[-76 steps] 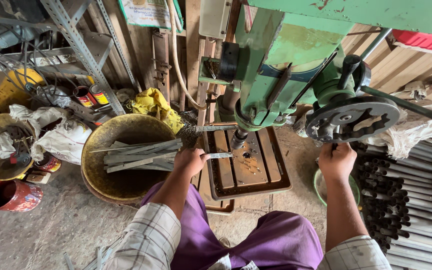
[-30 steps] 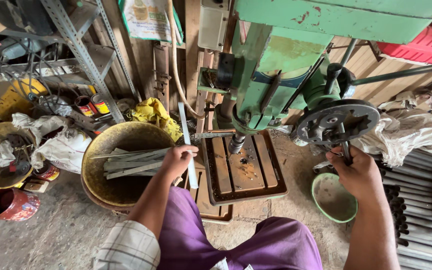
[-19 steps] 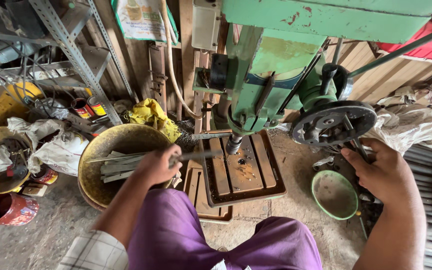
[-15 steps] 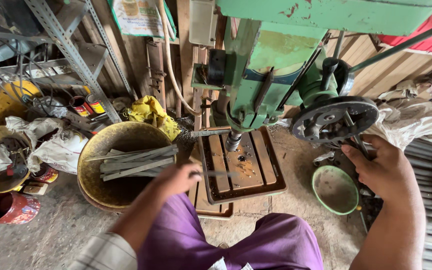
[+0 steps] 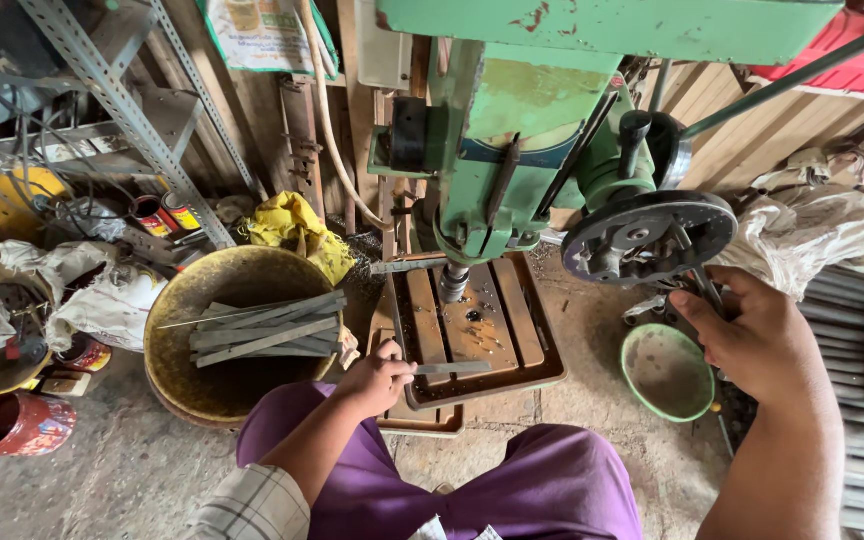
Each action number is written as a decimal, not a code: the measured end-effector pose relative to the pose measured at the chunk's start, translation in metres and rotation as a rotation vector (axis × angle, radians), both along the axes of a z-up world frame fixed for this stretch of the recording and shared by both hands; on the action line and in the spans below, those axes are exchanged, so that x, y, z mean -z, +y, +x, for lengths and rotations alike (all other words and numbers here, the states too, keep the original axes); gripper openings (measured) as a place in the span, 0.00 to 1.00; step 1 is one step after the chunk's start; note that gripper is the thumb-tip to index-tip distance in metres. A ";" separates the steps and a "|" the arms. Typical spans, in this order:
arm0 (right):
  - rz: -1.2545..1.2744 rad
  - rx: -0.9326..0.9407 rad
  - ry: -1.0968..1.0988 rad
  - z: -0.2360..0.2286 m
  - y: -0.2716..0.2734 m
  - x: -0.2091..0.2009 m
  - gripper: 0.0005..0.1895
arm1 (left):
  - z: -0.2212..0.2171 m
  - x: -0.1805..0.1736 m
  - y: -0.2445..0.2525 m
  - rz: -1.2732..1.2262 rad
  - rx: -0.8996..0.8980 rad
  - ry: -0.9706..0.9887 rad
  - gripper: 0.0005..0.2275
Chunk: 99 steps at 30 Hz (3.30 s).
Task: The person operates a drill press to drill holes into metal bars. They pick up bars from a bowl, position them under the drill, and lower the drill to create holes. The person repeats this process for multiple bars.
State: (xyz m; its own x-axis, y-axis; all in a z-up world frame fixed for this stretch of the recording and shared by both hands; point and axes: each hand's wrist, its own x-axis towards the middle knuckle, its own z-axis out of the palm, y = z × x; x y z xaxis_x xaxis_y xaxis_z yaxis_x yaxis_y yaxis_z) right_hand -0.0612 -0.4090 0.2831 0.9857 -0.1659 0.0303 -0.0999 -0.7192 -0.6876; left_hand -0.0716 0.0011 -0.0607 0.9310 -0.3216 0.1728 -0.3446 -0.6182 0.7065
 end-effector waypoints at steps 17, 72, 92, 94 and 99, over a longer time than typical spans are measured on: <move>0.017 0.005 0.091 0.003 -0.010 -0.014 0.23 | 0.088 -0.033 0.046 0.295 -0.542 0.207 0.08; -0.004 -0.067 -0.393 0.027 0.009 0.095 0.06 | 0.045 -0.034 0.043 0.203 -0.410 0.160 0.11; -0.109 0.028 -0.548 0.052 0.011 0.138 0.04 | 0.042 -0.044 0.037 0.275 -0.410 0.188 0.10; -0.098 0.035 -0.563 0.051 0.013 0.137 0.04 | 0.045 -0.051 0.032 0.274 -0.400 0.208 0.11; -0.076 0.044 -0.562 0.050 0.017 0.137 0.04 | 0.049 -0.045 0.023 0.245 -0.373 0.217 0.12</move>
State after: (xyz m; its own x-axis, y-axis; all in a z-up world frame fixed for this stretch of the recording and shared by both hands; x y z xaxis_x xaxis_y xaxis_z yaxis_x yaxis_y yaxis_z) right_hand -0.0108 -0.3919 0.1460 0.8070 -0.1831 0.5614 0.2353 -0.7722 -0.5902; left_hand -0.0223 0.0240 -0.0152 0.9965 0.0337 -0.0770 0.0710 -0.8281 0.5560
